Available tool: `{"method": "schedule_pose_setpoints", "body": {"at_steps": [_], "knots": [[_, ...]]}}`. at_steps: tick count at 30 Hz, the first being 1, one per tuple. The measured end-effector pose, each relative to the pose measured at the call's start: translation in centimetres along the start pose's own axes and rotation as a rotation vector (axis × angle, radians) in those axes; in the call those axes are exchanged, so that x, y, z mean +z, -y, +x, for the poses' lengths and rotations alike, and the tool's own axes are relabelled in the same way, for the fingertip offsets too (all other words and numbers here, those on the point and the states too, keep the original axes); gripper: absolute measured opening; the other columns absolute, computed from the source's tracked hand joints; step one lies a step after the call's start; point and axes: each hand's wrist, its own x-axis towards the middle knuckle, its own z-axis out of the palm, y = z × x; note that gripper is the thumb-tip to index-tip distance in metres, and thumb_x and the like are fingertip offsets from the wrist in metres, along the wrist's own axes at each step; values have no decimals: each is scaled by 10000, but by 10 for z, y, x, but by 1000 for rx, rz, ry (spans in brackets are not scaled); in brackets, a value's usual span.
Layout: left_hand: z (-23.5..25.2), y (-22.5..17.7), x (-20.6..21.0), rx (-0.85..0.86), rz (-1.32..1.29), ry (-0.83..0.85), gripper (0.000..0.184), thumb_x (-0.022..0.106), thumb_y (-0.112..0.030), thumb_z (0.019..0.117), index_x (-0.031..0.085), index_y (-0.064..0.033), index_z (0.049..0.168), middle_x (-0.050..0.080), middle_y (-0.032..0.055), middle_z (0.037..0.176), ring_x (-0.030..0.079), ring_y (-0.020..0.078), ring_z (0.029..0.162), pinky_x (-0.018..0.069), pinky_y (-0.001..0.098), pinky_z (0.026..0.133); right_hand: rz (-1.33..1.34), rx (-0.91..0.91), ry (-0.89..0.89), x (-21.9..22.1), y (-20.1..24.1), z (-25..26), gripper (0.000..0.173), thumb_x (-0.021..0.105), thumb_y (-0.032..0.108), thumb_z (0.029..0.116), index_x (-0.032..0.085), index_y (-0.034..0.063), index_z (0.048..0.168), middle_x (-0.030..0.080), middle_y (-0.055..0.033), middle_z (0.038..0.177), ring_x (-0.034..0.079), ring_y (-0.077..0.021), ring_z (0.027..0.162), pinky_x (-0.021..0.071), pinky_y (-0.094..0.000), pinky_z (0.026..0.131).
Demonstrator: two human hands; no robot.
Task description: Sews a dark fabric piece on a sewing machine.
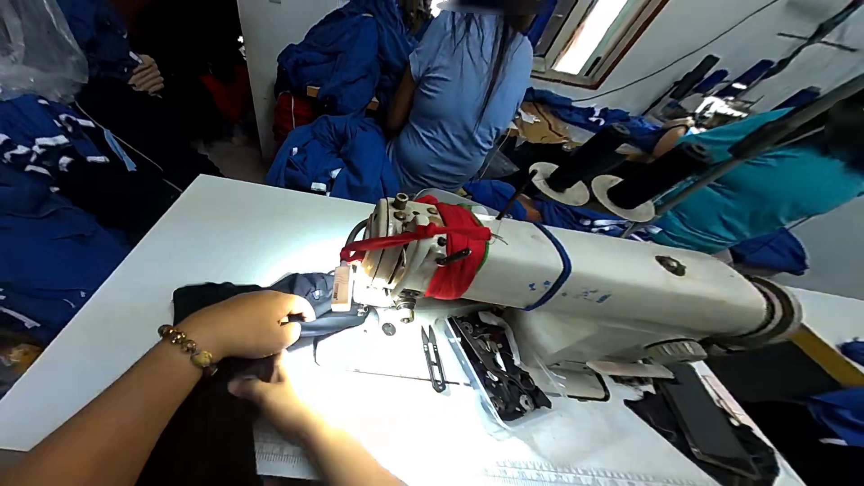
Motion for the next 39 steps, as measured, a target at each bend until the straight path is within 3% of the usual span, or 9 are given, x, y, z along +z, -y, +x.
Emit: {"method": "schedule_pose_setpoints", "body": {"at_steps": [5,8,10,13,20,23,24,26,39], "knots": [[-6,3,11,119,87,78,106,650,-287,952,699,-195,934,656,-22,786,618,145,754,495,442,732,-320,-108,166,-23,9,-29,310,594,124,997,633,-72,1234,706,-150,1123,680,-128,1010,549,-314,936],[-13,13,37,438,44,-86,202,650,-332,877,638,-192,732,583,-65,743,576,85,802,385,462,890,-787,-444,-309,-64,7,-69,205,604,128,959,764,6,1004,751,-92,908,716,-119,804,599,-281,763],[-16,13,58,582,77,-223,203,619,-326,831,602,-215,662,574,-70,731,608,102,850,398,524,966,-1046,-597,-581,-99,4,-68,199,651,130,898,787,48,1018,764,-74,987,724,-164,923,590,-332,845],[-26,-4,74,644,147,-283,184,628,-265,828,591,-176,672,572,-25,682,638,162,803,393,581,1014,-1327,-757,-467,-138,7,-49,256,648,69,910,779,57,1130,737,-130,1205,673,-277,1199,529,-425,1041],[-32,-26,89,804,37,-342,316,580,-314,933,556,-153,663,527,-26,598,569,120,632,451,384,880,-1524,-999,-255,-138,4,-41,110,649,66,899,751,30,916,743,-121,883,741,-274,937,562,-490,978],[-14,-26,109,597,-139,-509,350,447,-389,1057,699,-173,948,648,-54,890,620,91,937,469,416,927,-1417,-946,-350,-116,-14,-74,214,545,119,983,711,68,859,726,-82,822,733,-214,869,593,-381,858],[-10,-27,119,471,-101,-538,383,396,-426,1073,719,-239,1160,700,-95,1135,614,87,1196,394,549,1122,-1437,-969,-369,-111,-21,-84,203,551,83,952,717,75,835,729,-77,813,734,-213,875,591,-364,863],[2,-22,147,306,41,-602,472,340,-465,1071,629,-321,1416,597,-94,1468,440,210,1470,179,745,1172,-1468,-982,-378,-111,-35,-102,173,570,62,916,737,64,871,768,-103,918,747,-241,999,580,-389,948],[20,-24,171,102,175,-691,552,344,-557,1034,602,-305,1451,503,-78,1563,350,236,1525,164,724,1186,-1442,-838,-416,-119,-44,-109,248,581,60,877,766,23,1038,756,-147,1160,697,-269,1177,527,-387,1048]]}}
